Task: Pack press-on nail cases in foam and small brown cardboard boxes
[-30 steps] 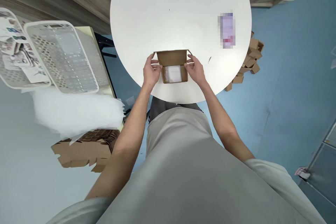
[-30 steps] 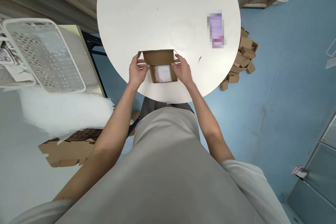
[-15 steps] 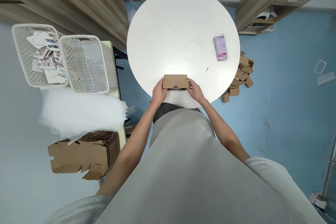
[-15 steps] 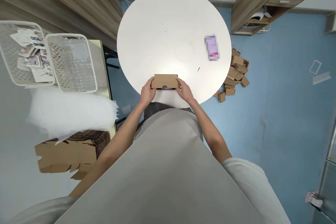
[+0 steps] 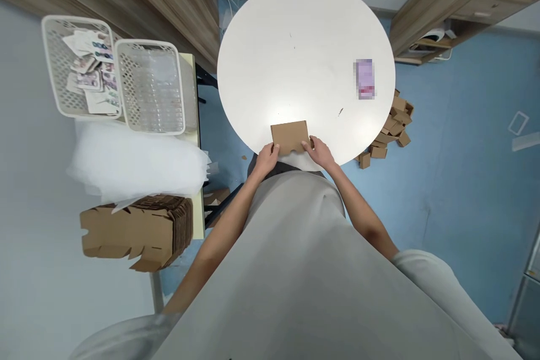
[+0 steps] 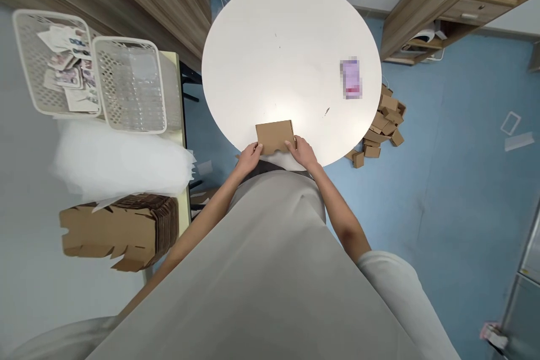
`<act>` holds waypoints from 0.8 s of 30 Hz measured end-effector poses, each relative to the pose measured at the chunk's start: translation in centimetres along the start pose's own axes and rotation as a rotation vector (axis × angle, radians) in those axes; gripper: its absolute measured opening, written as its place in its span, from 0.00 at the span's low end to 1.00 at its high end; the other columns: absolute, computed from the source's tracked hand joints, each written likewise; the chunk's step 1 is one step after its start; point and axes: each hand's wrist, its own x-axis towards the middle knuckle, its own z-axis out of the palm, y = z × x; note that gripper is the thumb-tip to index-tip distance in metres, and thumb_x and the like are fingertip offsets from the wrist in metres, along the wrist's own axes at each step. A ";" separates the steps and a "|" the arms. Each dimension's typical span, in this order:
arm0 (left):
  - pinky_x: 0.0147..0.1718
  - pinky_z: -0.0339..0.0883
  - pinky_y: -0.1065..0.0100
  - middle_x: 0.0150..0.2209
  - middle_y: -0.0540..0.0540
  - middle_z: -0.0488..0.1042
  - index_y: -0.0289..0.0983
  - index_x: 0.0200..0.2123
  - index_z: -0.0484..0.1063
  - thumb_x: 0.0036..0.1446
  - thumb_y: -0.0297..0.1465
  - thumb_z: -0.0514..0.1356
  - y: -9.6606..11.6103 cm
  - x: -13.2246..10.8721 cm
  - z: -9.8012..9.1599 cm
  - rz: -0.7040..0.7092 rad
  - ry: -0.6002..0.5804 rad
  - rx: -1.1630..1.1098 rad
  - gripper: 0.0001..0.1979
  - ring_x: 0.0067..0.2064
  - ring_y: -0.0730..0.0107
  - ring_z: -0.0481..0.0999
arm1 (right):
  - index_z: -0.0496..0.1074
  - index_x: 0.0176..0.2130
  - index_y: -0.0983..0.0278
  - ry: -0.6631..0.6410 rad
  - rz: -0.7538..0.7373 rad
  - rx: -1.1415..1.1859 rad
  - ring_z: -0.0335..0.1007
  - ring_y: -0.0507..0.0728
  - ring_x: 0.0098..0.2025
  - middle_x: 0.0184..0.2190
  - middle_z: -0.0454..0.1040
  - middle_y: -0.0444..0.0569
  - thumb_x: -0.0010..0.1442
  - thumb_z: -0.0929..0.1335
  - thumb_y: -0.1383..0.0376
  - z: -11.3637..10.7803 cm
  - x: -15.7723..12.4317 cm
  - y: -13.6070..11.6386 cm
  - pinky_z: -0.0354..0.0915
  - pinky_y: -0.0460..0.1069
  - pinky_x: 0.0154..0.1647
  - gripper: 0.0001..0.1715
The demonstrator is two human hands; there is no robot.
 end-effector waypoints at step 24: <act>0.61 0.79 0.51 0.40 0.36 0.86 0.35 0.38 0.80 0.62 0.31 0.70 -4.5 2.3 4.8 -0.389 -0.032 -0.699 0.05 0.53 0.55 0.86 | 0.77 0.41 0.64 -0.066 0.370 0.489 0.83 0.53 0.31 0.39 0.83 0.49 0.79 0.67 0.62 2.1 1.4 2.8 0.79 0.47 0.38 0.13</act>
